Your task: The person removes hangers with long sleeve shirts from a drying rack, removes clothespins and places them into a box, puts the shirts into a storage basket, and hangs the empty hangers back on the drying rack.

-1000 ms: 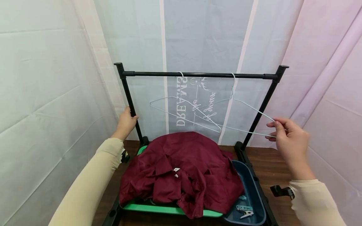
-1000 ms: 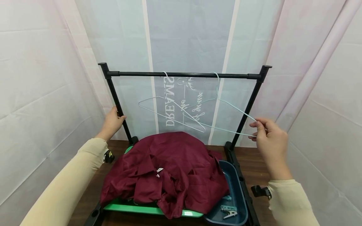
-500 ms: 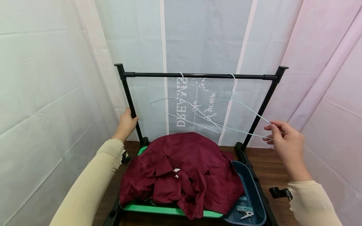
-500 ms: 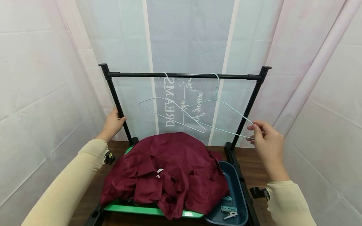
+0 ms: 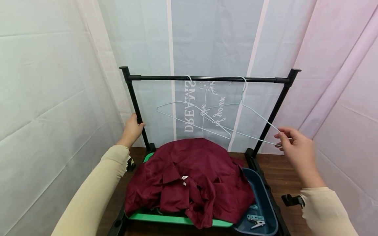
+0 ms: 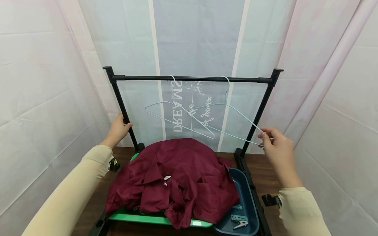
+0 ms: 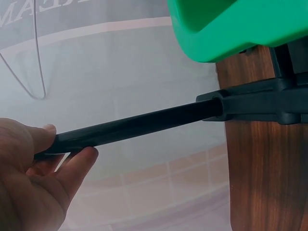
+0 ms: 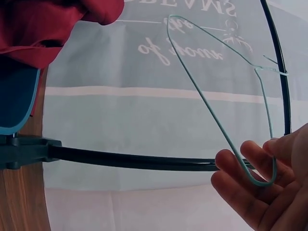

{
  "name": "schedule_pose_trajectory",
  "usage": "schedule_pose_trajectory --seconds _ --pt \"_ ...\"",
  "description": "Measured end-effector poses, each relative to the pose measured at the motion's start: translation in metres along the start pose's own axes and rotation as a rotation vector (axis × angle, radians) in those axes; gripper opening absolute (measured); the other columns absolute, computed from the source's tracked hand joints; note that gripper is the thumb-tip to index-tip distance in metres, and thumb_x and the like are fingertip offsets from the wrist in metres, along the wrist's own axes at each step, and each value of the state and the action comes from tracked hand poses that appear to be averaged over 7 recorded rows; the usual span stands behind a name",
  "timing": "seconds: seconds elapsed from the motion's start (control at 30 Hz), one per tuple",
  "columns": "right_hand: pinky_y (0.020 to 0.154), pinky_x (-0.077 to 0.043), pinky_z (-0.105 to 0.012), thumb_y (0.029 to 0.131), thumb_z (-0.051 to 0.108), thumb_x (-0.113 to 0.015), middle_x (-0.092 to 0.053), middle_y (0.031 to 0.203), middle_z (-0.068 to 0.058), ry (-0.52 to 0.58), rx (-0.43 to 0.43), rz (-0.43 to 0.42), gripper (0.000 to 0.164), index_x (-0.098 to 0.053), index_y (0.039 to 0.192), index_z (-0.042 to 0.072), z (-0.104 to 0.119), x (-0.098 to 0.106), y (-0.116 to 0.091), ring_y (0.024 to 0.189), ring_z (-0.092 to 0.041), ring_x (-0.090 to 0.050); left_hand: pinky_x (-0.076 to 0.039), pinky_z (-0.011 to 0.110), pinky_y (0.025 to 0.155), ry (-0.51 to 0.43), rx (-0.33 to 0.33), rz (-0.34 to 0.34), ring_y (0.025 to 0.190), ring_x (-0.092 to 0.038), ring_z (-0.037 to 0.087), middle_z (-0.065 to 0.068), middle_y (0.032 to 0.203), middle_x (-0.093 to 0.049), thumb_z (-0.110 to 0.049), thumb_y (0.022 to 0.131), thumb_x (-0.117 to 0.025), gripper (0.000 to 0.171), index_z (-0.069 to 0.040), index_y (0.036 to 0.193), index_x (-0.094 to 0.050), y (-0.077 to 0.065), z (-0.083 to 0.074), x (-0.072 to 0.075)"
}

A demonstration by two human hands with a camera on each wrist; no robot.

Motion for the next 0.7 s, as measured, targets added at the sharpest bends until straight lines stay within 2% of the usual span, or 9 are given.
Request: schedule_pose_trajectory --seconds 0.4,0.47,0.53,0.63,0.7 --pt "0.049 -0.047 -0.018 0.106 0.024 -0.057 -0.076 0.105 -0.016 -0.115 0.004 0.041 0.028 -0.069 0.125 0.009 -0.004 0.0012 0.0018 0.069 0.018 -0.056 -0.052 0.055 0.09 -0.004 0.006 0.025 0.112 -0.061 0.046 0.033 0.118 -0.059 -0.014 0.104 -0.06 0.041 0.01 0.133 -0.041 -0.0017 -0.0003 -0.0007" --pt "0.05 -0.046 -0.017 0.106 0.026 -0.057 -0.076 0.105 -0.017 -0.137 0.001 0.046 0.029 -0.069 0.125 0.008 -0.0045 0.0022 0.0028 0.073 0.008 -0.062 -0.052 0.055 0.09 -0.007 0.011 0.031 0.113 -0.06 0.046 0.033 0.119 -0.058 -0.014 0.104 -0.06 0.043 0.009 0.134 -0.04 -0.002 0.0 -0.0011" --pt "0.053 -0.044 -0.014 0.106 0.027 -0.058 -0.075 0.105 -0.018 -0.156 0.002 0.046 0.03 -0.069 0.126 0.008 -0.0047 0.0036 0.0037 0.08 -0.009 -0.068 -0.052 0.055 0.09 -0.011 0.015 0.036 0.112 -0.06 0.046 0.033 0.12 -0.058 -0.014 0.104 -0.06 0.043 0.009 0.134 -0.04 -0.0022 0.0003 -0.0017" --pt "0.061 -0.039 -0.009 0.105 0.026 -0.059 -0.074 0.107 -0.022 -0.18 0.013 0.035 0.031 -0.069 0.126 0.006 -0.004 0.0069 0.0044 0.091 -0.033 -0.069 -0.052 0.055 0.089 -0.013 0.019 0.037 0.11 -0.061 0.046 0.032 0.117 -0.058 -0.014 0.104 -0.06 0.04 0.008 0.131 -0.041 -0.0024 0.0007 -0.0024" --pt "0.065 -0.036 -0.007 0.105 0.024 -0.059 -0.073 0.109 -0.024 -0.187 0.02 0.026 0.03 -0.069 0.126 0.005 -0.0027 0.01 0.0041 0.095 -0.04 -0.068 -0.052 0.054 0.088 -0.014 0.02 0.038 0.11 -0.062 0.046 0.032 0.116 -0.059 -0.014 0.104 -0.06 0.038 0.007 0.129 -0.041 -0.0021 0.0009 -0.0029"
Point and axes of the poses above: each hand's wrist, its own y-axis towards the middle knuckle, its own x-axis out of the back of the hand, z = x × y, the point moved 8 cm from there along y, towards the middle knuckle
